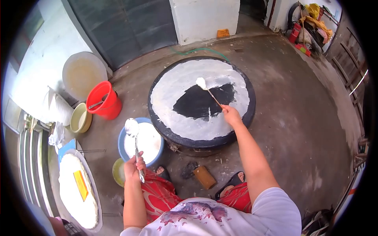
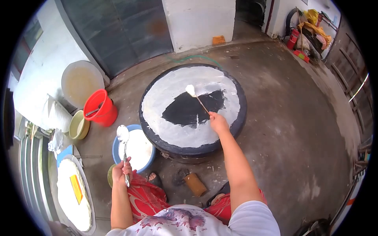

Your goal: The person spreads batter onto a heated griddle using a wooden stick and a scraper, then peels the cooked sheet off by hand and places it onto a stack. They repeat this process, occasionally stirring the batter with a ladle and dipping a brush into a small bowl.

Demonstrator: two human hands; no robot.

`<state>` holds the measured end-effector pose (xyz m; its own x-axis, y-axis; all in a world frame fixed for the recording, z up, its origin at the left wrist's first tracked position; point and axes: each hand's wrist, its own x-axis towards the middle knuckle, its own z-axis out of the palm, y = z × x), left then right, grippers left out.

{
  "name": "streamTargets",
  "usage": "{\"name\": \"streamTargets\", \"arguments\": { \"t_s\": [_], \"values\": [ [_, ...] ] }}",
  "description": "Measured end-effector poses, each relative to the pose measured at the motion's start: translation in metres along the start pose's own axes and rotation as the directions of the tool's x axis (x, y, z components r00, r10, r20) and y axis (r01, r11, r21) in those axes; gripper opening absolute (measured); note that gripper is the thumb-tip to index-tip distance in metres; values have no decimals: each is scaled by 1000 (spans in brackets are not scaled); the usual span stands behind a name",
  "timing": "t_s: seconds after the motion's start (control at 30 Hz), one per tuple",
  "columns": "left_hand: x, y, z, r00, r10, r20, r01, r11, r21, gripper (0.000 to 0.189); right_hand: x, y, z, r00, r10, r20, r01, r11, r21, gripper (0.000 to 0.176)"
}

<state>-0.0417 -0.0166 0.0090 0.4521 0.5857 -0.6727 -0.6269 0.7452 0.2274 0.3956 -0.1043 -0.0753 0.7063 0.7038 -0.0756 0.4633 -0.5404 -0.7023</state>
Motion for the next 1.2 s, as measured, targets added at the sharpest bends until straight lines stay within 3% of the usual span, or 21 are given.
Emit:
{"name": "streamTargets", "arguments": {
  "t_s": [0.13,0.2,0.23,0.33,0.37,0.43,0.5,0.57,0.63,0.7,0.87,0.93,0.97,1.0,1.07,1.13,1.17,1.2],
  "values": [
    [-2,4,-1,1000,-1,17,1,1000,-10,31,-24,-9,-35,987,29,161,-38,998,57,28],
    [-3,5,-3,1000,22,7,-22,999,25,31,-37,-10,-40,969,203,-143,-205,979,-2,29],
    [-4,5,-4,1000,23,2,-23,999,22,31,-37,-4,-29,970,203,-137,-205,979,-5,29],
    [-5,4,-1,1000,19,7,-19,999,39,30,-26,6,17,994,-94,-48,98,991,93,28],
    [-6,4,-2,1000,19,4,-19,999,38,30,-27,5,18,995,-93,-45,97,991,93,28],
    [-7,4,-2,1000,20,18,-21,999,33,30,-33,-17,3,988,-90,124,92,996,-7,28],
    [-8,6,-3,999,31,13,-31,999,38,30,-39,-26,-16,976,-96,198,93,995,25,28],
    [-7,6,-8,999,31,33,-32,999,44,30,-43,-22,-18,997,76,-18,-76,997,10,27],
    [-8,7,-10,999,29,38,-31,998,45,30,-34,-7,9,994,76,-79,-71,996,54,27],
    [-7,7,-9,999,30,31,-32,998,45,31,-27,-10,26,977,-206,47,202,976,78,27],
    [-7,10,-13,999,13,51,-13,1000,7,31,-42,-41,-14,921,-274,275,285,959,2,27],
    [-9,11,-15,998,16,54,-16,1000,5,31,-61,-68,-54,939,-110,326,198,948,-250,28],
    [-9,13,-15,998,21,61,-22,1000,6,31,-68,-69,-56,938,-110,328,199,947,-251,28],
    [-10,14,-14,998,23,62,-24,1000,3,31,-77,-67,-57,967,-222,122,250,916,-313,30],
    [-11,14,-16,997,21,72,-22,1000,13,31,-93,-61,-37,872,-443,-209,330,846,-419,38],
    [-9,13,-17,998,15,68,-16,1000,9,31,-120,-74,-3,827,-514,-226,387,813,-435,48],
    [-9,14,-17,998,13,68,-13,1000,3,31,-128,-73,22,760,-615,-211,493,757,-429,48],
    [-9,14,-16,998,13,66,-13,1000,7,31,-136,-76,46,761,-633,-141,509,718,-474,46]
  ]
}}
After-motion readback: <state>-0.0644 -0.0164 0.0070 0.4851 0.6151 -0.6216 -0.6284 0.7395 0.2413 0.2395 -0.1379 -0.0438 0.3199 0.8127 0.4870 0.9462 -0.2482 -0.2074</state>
